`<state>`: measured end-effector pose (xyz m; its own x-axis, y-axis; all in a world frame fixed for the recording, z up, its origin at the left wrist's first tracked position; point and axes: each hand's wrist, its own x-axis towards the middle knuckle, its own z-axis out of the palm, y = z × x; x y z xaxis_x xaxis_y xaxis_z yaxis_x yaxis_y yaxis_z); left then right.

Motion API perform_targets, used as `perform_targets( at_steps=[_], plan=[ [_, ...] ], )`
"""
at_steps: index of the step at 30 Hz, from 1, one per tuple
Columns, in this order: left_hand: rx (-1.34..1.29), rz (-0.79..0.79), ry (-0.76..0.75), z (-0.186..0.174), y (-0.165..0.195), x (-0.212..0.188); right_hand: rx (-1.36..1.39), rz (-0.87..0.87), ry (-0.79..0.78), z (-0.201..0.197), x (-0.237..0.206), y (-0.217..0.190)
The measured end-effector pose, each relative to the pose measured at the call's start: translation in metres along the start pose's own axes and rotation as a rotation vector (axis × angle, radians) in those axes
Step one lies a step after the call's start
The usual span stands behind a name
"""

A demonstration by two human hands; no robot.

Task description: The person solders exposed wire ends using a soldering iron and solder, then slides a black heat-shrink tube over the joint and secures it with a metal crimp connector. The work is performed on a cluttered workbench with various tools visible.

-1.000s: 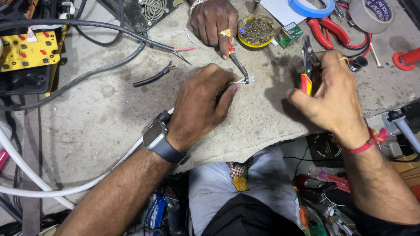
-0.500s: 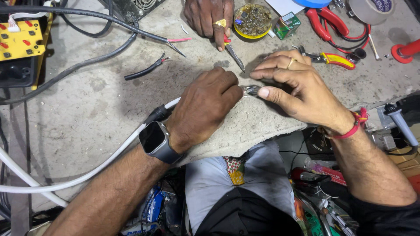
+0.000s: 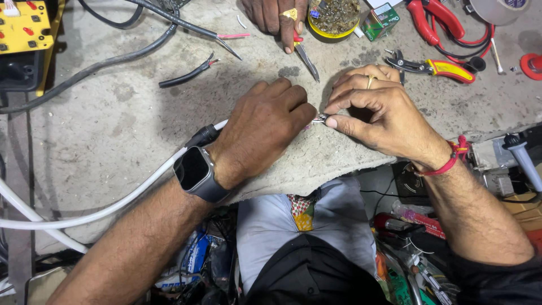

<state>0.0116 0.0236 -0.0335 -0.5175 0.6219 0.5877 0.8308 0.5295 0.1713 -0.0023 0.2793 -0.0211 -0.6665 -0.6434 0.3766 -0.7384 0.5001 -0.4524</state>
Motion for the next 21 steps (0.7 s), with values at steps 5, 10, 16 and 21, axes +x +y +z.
perform_targets(
  at_steps=[5, 10, 16, 21],
  plan=[
    [0.019, 0.052, -0.018, 0.0007, -0.0020, 0.0022, 0.014, -0.009, -0.006, -0.0019, 0.0002, 0.0015],
    [-0.012, 0.066, -0.026, 0.0010, -0.0028, 0.0024, 0.052, -0.008, -0.036, -0.0030, 0.0019, 0.0043],
    [-0.015, 0.077, -0.034, -0.0002, -0.0034, 0.0040, 0.026, -0.003, -0.032, -0.0031, 0.0019, 0.0050],
    [-0.055, 0.072, -0.011, 0.0016, -0.0044, 0.0029, 0.028, 0.012, -0.036, -0.0016, 0.0025, 0.0053]
  ],
)
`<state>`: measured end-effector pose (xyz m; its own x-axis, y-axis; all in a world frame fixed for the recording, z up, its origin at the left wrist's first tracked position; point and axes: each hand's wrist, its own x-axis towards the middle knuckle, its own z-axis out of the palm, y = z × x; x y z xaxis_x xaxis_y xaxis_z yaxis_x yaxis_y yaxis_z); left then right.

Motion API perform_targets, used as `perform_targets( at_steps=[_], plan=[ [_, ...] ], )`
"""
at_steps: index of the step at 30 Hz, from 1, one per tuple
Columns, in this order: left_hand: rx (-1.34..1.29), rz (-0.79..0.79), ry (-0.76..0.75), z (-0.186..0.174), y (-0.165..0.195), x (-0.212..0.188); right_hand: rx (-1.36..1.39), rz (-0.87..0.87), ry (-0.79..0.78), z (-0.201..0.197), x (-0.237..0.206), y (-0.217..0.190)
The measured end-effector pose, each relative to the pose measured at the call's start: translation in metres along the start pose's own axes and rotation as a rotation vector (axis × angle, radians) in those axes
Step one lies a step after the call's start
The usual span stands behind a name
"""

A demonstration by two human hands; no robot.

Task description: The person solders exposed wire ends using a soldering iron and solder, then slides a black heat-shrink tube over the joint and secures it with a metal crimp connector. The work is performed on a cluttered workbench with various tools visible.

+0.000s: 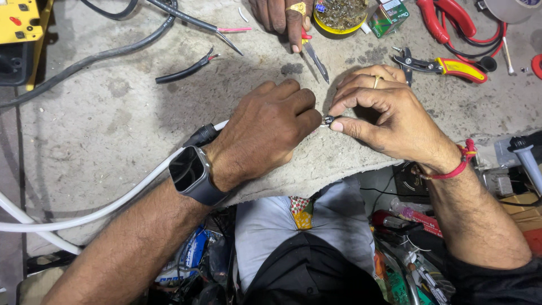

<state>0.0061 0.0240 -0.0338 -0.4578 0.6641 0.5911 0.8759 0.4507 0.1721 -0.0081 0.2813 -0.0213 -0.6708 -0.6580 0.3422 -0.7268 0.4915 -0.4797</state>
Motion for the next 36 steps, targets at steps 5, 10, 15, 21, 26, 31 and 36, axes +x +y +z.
perform_targets(
  at_steps=[5, 10, 15, 21, 26, 31, 36],
  plan=[
    [-0.054, -0.016, 0.042, 0.0037, 0.0015, 0.0010, 0.002, -0.006, -0.010, -0.0010, 0.0010, 0.0000],
    [0.003, 0.024, -0.002, 0.0025, 0.0041, 0.0016, 0.006, 0.000, -0.029, -0.0025, 0.0026, -0.0009],
    [0.028, 0.092, 0.040, 0.0017, 0.0045, 0.0007, 0.044, 0.013, -0.044, -0.0018, 0.0047, 0.0013],
    [0.060, 0.166, 0.095, 0.0037, 0.0020, 0.0004, 0.006, 0.007, 0.004, 0.0022, 0.0027, 0.0059],
    [0.000, 0.083, 0.058, 0.0036, 0.0018, 0.0006, 0.039, 0.032, 0.015, 0.0033, 0.0024, 0.0055],
    [-0.034, 0.009, 0.033, 0.0061, 0.0008, 0.0006, 0.048, 0.024, -0.014, 0.0024, 0.0078, 0.0055],
    [-0.029, -0.021, 0.001, 0.0080, -0.0035, 0.0002, 0.027, 0.010, -0.009, 0.0016, 0.0086, 0.0054]
  ],
)
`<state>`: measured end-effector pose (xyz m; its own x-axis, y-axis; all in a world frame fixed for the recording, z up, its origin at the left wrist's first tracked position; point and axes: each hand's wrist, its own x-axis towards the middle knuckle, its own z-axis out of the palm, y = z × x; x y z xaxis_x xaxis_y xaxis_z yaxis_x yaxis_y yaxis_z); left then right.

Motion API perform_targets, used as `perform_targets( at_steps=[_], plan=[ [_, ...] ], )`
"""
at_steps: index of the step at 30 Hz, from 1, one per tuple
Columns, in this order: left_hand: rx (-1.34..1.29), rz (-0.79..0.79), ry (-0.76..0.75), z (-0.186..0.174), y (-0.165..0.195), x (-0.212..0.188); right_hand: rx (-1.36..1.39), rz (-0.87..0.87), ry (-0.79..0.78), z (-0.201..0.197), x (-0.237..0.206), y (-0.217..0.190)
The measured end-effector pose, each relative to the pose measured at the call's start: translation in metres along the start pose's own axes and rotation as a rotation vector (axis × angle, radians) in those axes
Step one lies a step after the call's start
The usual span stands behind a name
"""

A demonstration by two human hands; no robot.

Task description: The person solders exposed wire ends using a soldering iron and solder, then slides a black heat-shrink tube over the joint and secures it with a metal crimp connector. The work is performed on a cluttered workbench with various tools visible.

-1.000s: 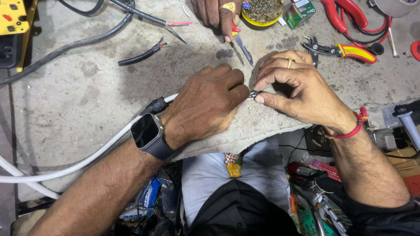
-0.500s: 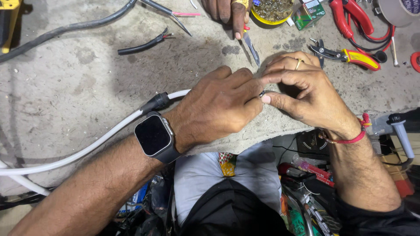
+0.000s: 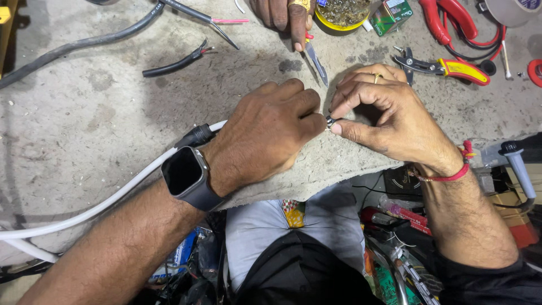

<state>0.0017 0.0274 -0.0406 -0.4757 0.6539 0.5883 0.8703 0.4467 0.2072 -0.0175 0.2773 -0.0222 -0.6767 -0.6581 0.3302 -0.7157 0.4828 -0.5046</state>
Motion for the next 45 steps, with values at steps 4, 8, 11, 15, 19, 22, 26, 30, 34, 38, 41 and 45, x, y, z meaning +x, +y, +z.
perform_targets(
  at_steps=[4, 8, 11, 15, 19, 22, 26, 30, 34, 38, 41, 45],
  plan=[
    [-0.089, -0.036, 0.029, -0.001, -0.004, 0.000, 0.058, -0.002, 0.010, 0.000, 0.000, 0.001],
    [-0.113, -0.070, 0.031, -0.002, -0.001, 0.004, 0.062, 0.006, 0.023, 0.000, -0.001, 0.001],
    [-0.153, -0.167, 0.039, -0.006, 0.001, 0.010, 0.068, 0.006, 0.017, 0.000, -0.002, 0.002],
    [-0.030, -0.092, -0.076, -0.016, 0.006, 0.017, 0.047, 0.016, 0.043, -0.001, -0.007, 0.004],
    [0.243, 0.075, -0.217, -0.019, 0.017, 0.027, 0.060, 0.013, 0.039, -0.002, -0.012, 0.004],
    [0.327, 0.125, -0.256, -0.016, 0.021, 0.033, 0.057, 0.009, 0.046, -0.003, -0.015, 0.004],
    [0.368, 0.110, -0.241, -0.006, 0.025, 0.033, 0.031, 0.003, 0.067, -0.004, -0.020, 0.005],
    [0.302, 0.104, -0.124, 0.002, 0.026, 0.024, 0.000, -0.002, 0.080, -0.005, -0.021, 0.003],
    [0.219, 0.062, -0.096, 0.004, 0.028, 0.015, 0.016, -0.044, 0.129, -0.006, -0.022, -0.006],
    [0.137, 0.029, -0.071, 0.004, 0.025, 0.011, -0.084, -0.087, 0.476, -0.009, -0.064, -0.016],
    [0.121, 0.040, -0.060, 0.005, 0.023, 0.008, 0.133, -0.027, 0.966, 0.001, -0.130, -0.016],
    [0.130, 0.038, -0.044, 0.007, 0.021, 0.005, 0.533, 0.385, 1.424, 0.029, -0.212, 0.015]
  ],
)
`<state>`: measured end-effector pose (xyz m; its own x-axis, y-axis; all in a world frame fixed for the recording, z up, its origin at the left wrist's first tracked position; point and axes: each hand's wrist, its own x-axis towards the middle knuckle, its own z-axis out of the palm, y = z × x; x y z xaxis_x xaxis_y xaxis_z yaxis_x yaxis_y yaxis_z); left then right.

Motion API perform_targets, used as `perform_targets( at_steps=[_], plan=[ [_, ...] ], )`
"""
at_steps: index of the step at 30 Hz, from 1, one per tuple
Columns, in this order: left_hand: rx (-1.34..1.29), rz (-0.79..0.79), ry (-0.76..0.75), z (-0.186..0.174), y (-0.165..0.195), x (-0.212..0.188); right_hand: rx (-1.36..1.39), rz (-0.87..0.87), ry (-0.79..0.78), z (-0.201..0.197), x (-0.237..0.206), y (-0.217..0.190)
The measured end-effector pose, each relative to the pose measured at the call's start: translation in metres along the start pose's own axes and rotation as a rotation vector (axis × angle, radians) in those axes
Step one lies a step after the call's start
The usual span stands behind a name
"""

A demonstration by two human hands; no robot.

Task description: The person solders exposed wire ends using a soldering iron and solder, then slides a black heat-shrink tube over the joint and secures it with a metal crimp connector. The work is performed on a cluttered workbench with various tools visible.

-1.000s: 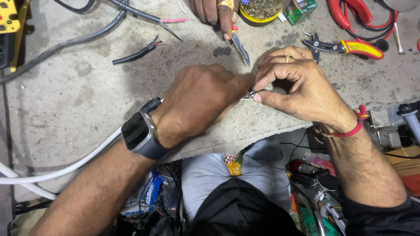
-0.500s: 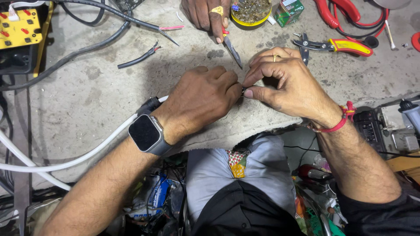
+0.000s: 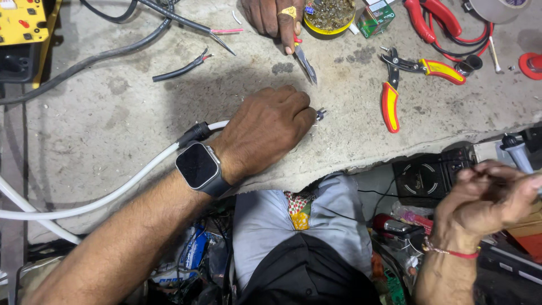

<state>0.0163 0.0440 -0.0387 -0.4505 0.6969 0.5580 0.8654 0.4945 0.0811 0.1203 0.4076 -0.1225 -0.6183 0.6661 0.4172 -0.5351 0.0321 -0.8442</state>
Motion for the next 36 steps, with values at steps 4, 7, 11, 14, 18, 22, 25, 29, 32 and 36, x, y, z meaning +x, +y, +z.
perform_targets(
  at_steps=[4, 7, 11, 14, 18, 22, 25, 29, 32, 36],
  plan=[
    [0.023, 0.039, 0.003, 0.000, 0.002, -0.001, 0.275, 0.529, 0.231, -0.054, 0.035, 0.025],
    [0.052, 0.045, -0.003, -0.003, 0.004, 0.000, 0.483, 0.609, 0.139, -0.073, 0.071, 0.021],
    [0.072, 0.066, -0.005, -0.003, 0.006, 0.000, 0.349, 0.604, 0.113, -0.067, 0.082, 0.021],
    [0.073, 0.059, 0.011, -0.002, 0.005, -0.002, 0.236, 0.584, 0.199, -0.090, 0.063, 0.016],
    [0.060, 0.073, 0.014, -0.002, 0.003, -0.003, 0.144, 0.486, 0.264, -0.127, 0.008, -0.003],
    [0.086, 0.087, -0.005, -0.003, 0.003, -0.003, 0.147, 0.206, 0.155, -0.107, -0.015, -0.013],
    [0.104, 0.095, -0.006, -0.004, 0.004, -0.004, 0.163, 0.023, -0.037, -0.056, -0.031, -0.024],
    [0.093, 0.082, 0.005, -0.004, 0.005, -0.005, -0.034, -0.195, -0.215, 0.010, -0.053, -0.042],
    [0.092, 0.089, 0.017, -0.003, 0.004, -0.004, -0.241, -0.322, -0.225, 0.037, -0.057, -0.051],
    [0.100, 0.109, 0.006, -0.003, 0.002, -0.005, -0.286, -0.323, -0.348, 0.045, -0.056, -0.051]
  ],
)
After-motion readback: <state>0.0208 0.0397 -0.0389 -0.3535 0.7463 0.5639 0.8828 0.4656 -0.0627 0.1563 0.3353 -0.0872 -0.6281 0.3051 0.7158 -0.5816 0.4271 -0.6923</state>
